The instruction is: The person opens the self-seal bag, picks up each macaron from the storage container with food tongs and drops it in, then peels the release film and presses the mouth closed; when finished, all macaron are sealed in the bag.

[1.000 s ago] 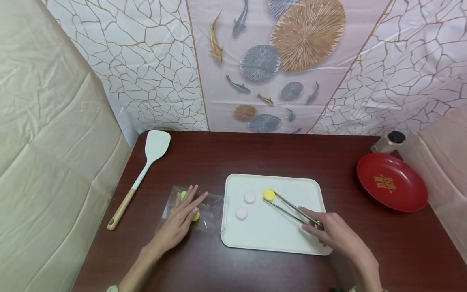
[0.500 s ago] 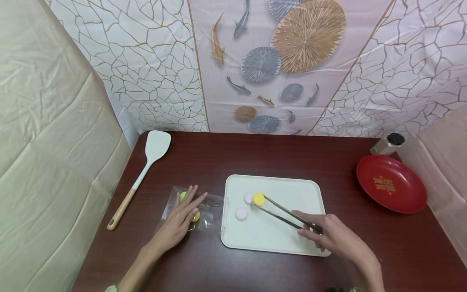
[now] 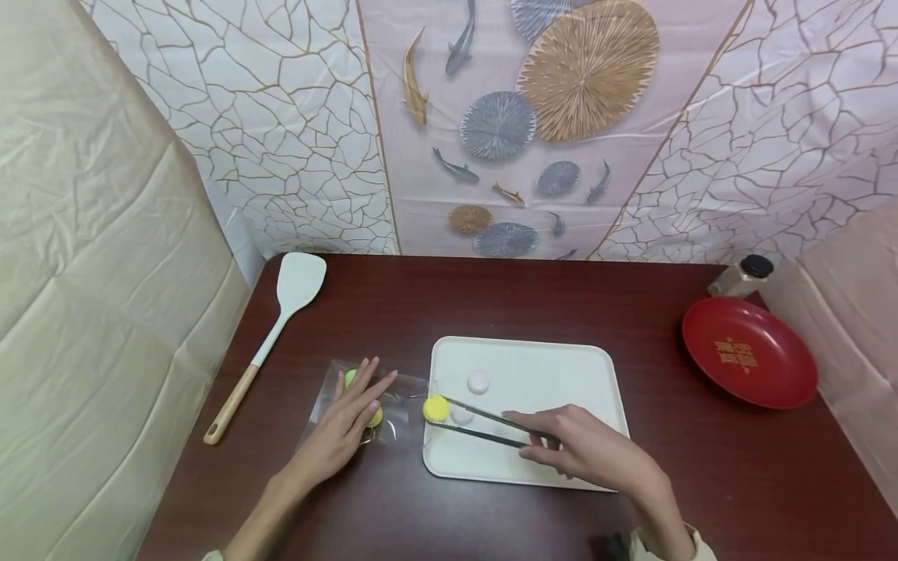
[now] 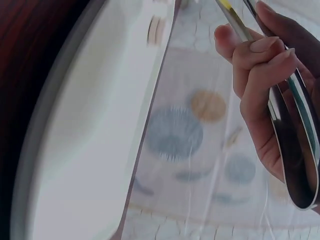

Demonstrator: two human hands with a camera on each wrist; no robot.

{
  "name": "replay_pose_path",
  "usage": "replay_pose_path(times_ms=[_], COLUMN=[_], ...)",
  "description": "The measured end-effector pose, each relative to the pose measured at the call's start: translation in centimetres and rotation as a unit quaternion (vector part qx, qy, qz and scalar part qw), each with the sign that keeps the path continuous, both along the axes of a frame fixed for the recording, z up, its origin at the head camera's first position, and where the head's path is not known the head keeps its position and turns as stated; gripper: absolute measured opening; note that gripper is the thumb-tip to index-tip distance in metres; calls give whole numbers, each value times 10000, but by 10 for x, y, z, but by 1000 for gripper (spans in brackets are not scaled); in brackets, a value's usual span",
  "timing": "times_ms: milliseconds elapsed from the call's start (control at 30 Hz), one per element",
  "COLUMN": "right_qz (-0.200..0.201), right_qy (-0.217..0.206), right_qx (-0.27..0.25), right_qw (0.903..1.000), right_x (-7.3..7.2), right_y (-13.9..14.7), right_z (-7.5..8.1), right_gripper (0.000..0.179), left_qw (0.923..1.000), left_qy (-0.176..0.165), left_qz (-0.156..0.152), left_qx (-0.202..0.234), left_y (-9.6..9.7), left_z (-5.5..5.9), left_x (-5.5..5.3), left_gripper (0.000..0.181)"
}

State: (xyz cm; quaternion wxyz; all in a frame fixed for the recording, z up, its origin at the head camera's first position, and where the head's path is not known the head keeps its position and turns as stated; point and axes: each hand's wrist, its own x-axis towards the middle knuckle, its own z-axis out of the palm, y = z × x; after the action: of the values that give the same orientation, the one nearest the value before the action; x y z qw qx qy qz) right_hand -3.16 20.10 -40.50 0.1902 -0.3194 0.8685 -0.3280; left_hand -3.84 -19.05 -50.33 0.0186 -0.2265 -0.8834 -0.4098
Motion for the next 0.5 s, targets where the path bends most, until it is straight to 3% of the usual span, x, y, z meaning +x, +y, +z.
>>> replay_pose_path(times_ms=[133, 300, 500], right_qz=[207, 293, 91], right_qy=[358, 1100, 1348], right_qx=[132, 416, 539], right_qw=[9991, 9926, 9894], right_x=[-8, -17, -25], right_y=[-22, -46, -69], right_z=[-4, -10, -18], right_gripper=[43, 39, 38], left_qw=[10000, 10000, 10000], left_qy=[-49, -47, -61], left_qz=[-9, -22, -17], left_qx=[16, 52, -2], left_y=[-1, 0, 1], left_z=[0, 0, 1], left_x=[0, 0, 0], left_gripper=[53, 52, 49])
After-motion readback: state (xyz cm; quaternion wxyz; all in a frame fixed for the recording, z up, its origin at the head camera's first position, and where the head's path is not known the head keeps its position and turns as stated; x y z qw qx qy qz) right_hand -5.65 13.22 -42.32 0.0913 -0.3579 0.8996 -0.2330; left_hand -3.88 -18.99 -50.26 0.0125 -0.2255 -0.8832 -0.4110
